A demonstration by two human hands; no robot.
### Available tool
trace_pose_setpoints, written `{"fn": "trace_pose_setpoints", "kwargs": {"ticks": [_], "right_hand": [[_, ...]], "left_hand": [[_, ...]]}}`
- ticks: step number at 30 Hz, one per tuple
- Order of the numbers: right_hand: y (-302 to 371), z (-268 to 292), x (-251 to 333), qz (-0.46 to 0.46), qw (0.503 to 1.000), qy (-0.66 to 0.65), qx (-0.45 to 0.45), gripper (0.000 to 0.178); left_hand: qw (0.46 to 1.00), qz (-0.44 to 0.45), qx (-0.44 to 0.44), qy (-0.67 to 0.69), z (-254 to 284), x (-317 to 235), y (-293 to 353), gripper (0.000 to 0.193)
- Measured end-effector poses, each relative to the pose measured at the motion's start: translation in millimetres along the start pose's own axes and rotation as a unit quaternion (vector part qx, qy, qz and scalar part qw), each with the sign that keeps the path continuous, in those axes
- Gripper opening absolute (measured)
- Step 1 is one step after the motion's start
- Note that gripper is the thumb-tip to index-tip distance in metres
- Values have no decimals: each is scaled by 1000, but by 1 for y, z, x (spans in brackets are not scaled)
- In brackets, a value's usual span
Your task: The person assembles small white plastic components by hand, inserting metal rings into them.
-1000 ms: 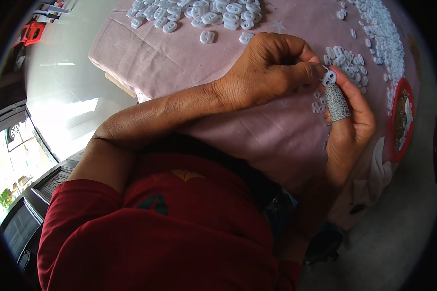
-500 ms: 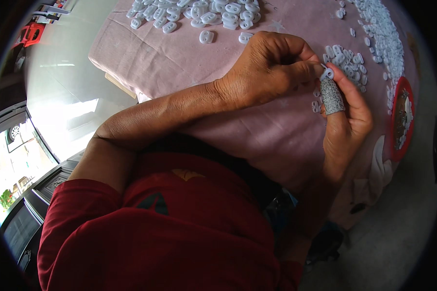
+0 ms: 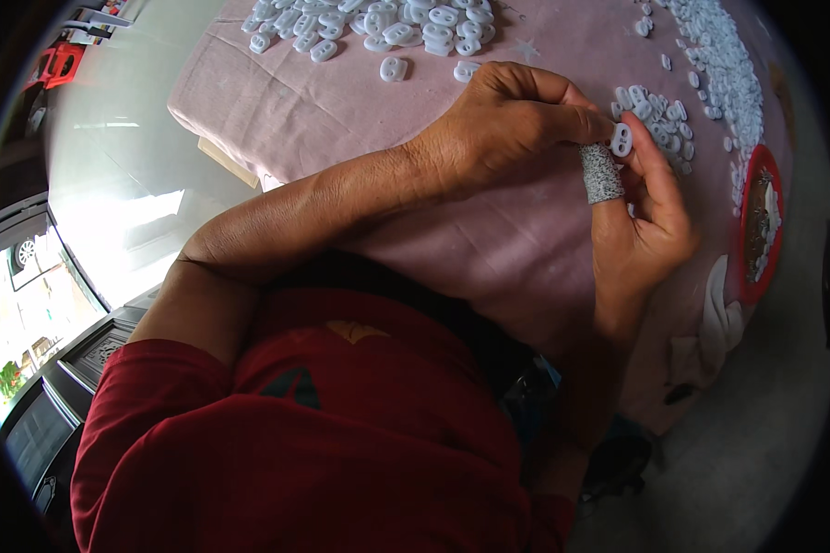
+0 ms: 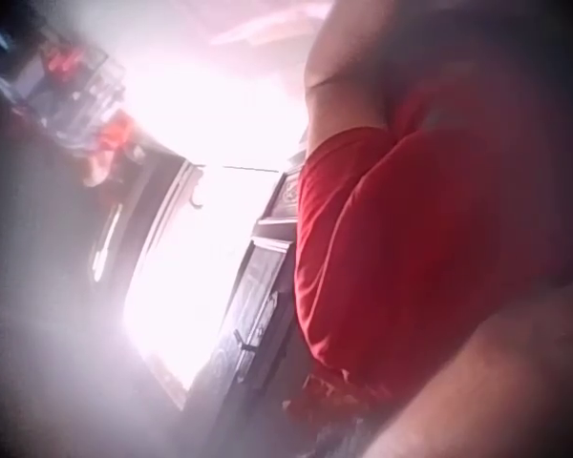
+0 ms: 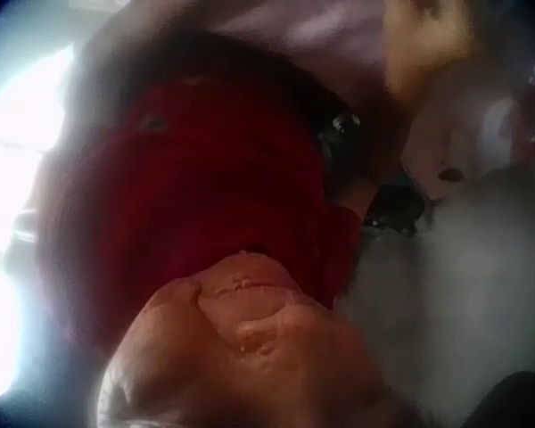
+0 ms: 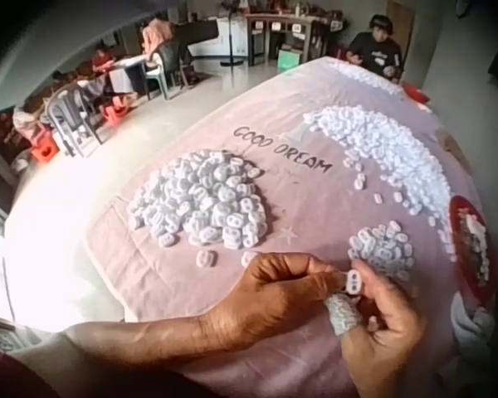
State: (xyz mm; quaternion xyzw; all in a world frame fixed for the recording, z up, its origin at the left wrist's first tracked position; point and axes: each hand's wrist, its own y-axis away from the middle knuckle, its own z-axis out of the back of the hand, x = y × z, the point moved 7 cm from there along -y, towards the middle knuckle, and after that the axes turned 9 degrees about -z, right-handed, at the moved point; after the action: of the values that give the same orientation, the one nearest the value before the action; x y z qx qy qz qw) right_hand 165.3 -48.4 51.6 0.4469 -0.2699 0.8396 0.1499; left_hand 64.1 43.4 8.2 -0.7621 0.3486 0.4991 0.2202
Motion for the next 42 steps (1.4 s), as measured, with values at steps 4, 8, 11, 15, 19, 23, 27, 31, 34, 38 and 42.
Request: {"fn": "trace_pose_setpoints", "kwargs": {"ticks": [4, 8, 11, 15, 19, 23, 27, 31, 34, 38, 42], "right_hand": [[0, -1, 6, 31, 997, 66, -7, 35], [-1, 0, 5, 30, 999, 46, -2, 36], [-3, 1, 2, 20, 1000, 7, -9, 35], [-8, 4, 2, 17, 997, -69, 40, 31], [-8, 7, 7, 2, 995, -92, 40, 28], [-8, 13, -1, -127, 977, -171, 11, 25], [-8, 9, -9, -136, 980, -110, 97, 20], [-8, 7, -7, -122, 981, -26, 150, 23], [-3, -5, 5, -28, 962, 103, 250, 19], [-7, -2, 2, -25, 984, 43, 172, 21], [-10, 17, 21, 77, 996, 23, 49, 23]], "left_hand": [[1000, 3, -23, 18, 0, 2, 1, 13], [1000, -4, 1, 2, -1, -2, 2, 12], [998, -55, 26, -11, -2, -2, -2, 10], [998, -44, 10, -46, 6, -2, -1, 8], [994, -100, 23, -25, 2, -1, -2, 12], [996, -63, 27, -52, 4, -8, 4, 12], [999, -44, 32, 1, 10, -2, 3, 12], [998, -41, 33, 17, 10, -1, 3, 12], [998, -34, 33, 38, 10, 0, 2, 12], [1000, -17, 19, 9, 11, 1, 2, 9], [999, -14, 43, -4, 8, 2, 0, 9]]}}
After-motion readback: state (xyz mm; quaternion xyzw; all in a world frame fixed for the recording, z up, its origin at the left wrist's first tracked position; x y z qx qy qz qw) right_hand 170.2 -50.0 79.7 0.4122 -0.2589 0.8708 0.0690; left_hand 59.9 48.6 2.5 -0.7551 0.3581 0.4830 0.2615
